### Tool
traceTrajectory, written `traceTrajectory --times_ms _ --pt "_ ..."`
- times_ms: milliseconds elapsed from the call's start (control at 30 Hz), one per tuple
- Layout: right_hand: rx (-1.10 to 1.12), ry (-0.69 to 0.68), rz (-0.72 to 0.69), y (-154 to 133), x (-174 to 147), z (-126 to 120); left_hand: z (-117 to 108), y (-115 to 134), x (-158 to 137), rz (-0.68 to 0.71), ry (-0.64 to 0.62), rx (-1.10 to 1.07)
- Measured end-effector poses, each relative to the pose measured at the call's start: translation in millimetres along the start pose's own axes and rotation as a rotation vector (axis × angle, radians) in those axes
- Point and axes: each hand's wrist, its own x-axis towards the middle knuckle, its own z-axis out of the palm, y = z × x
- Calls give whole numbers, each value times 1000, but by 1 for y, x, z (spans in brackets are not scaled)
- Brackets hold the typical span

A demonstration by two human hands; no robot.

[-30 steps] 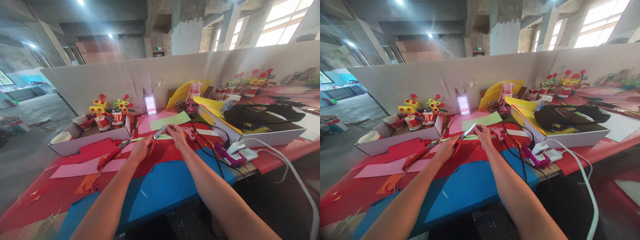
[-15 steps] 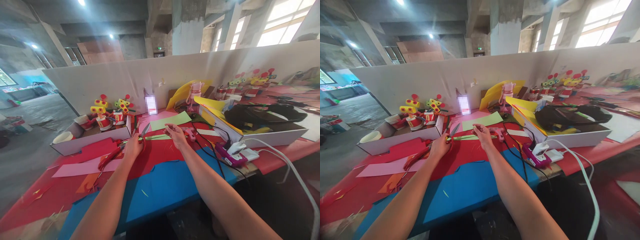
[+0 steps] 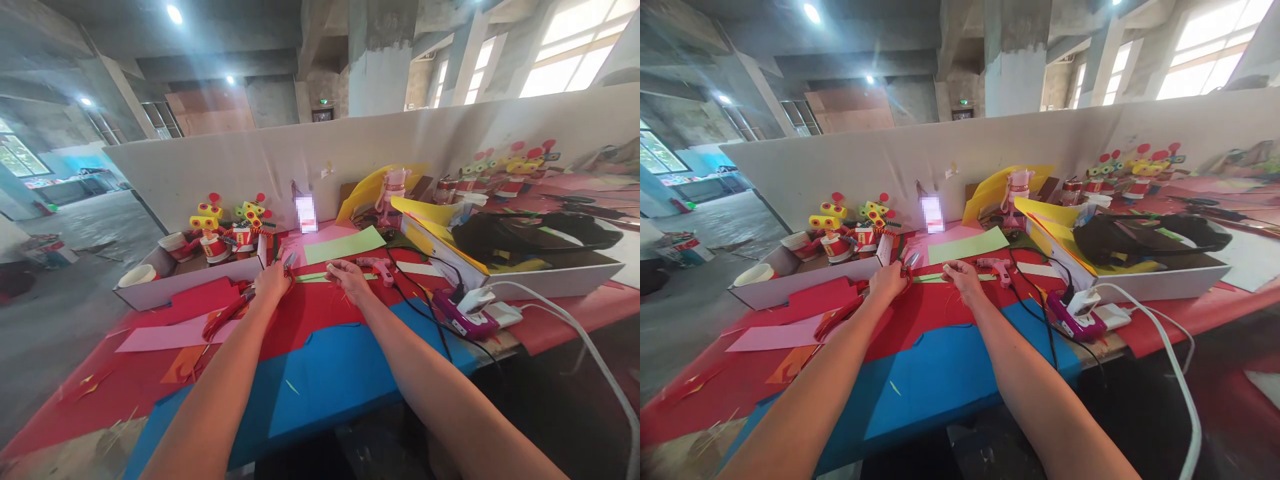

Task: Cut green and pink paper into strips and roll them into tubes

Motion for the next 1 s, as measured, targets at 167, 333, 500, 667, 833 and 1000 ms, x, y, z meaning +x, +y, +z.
traceTrajectory --times_ms 167,333,500,667,833,1000 --pt "-42 -5 61 1 -3 3 11 10 17 -35 -18 -63" --pt "-2 9 75 -3 -5 4 15 5 16 -54 -15 -91" --pt "107 -14 85 -5 -4 2 0 0 8 7 -24 -23" --pt "166 -52 69 -3 -5 4 -7 19 -11 194 140 -342" --pt "122 -99 16 -3 -10 8 12 45 -33 296 -34 -1160" --pt "54 -135 -15 0 -14 13 21 50 -42 169 -57 -1440"
